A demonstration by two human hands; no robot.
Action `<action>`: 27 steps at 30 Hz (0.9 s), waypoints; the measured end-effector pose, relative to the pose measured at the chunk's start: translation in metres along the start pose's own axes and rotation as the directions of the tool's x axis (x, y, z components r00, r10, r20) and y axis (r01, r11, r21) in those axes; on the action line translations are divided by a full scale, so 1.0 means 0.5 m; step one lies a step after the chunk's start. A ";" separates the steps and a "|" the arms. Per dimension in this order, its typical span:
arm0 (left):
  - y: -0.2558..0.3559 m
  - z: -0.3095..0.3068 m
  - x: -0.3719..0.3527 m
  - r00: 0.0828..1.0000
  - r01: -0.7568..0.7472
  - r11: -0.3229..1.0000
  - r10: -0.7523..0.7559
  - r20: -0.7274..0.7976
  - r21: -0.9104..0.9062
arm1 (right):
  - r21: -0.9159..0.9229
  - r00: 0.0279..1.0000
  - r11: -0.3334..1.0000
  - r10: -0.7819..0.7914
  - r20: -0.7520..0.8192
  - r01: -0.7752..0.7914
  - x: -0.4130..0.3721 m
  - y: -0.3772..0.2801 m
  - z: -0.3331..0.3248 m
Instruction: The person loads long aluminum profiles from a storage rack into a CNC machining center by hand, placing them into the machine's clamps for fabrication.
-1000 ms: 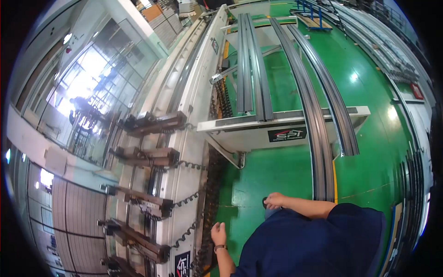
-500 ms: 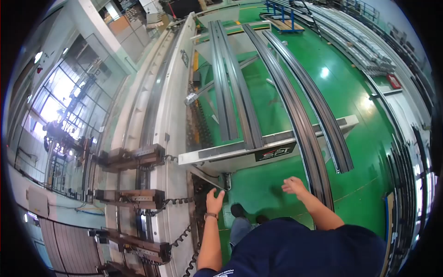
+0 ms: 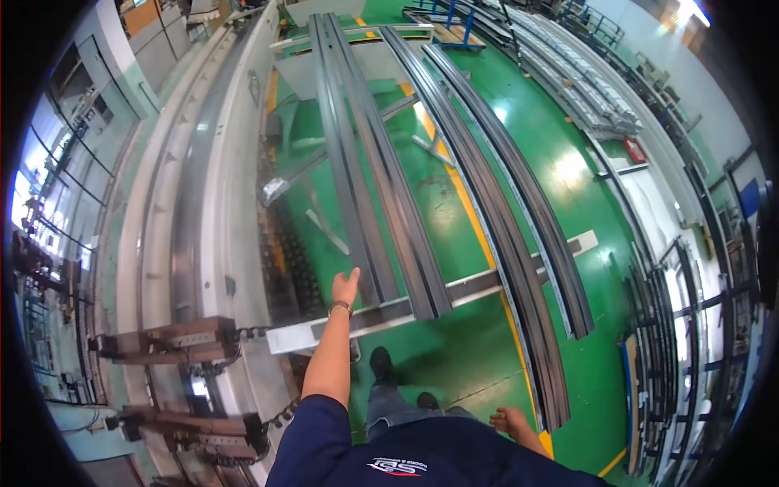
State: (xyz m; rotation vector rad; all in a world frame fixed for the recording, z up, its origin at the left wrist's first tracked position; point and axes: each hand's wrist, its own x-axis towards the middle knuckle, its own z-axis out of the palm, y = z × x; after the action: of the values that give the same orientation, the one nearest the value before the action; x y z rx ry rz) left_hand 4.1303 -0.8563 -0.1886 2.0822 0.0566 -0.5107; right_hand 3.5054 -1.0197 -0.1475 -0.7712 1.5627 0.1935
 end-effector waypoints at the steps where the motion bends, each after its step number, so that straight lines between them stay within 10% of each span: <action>1: 0.001 0.015 0.035 0.999 0.039 0.999 -0.038 0.014 -0.015 | 0.011 1.000 1.000 0.020 -0.018 -0.020 -0.031 -0.012 0.014; 6: -0.032 0.092 0.118 0.962 0.234 0.963 -0.210 0.175 -0.130 | 0.075 0.987 0.997 0.012 -0.162 0.000 -0.107 -0.035 0.078; 27: -0.102 0.004 0.003 0.967 0.240 0.965 -0.228 0.111 -0.102 | -0.166 0.990 0.977 -0.139 -0.019 0.134 -0.061 -0.085 0.057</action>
State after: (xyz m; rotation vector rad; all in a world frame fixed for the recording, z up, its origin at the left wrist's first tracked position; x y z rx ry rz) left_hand 4.1188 -0.8305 -0.2310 1.9448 0.2720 -0.7357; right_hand 3.5514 -1.0255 -0.1106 -1.0122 1.5292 0.2123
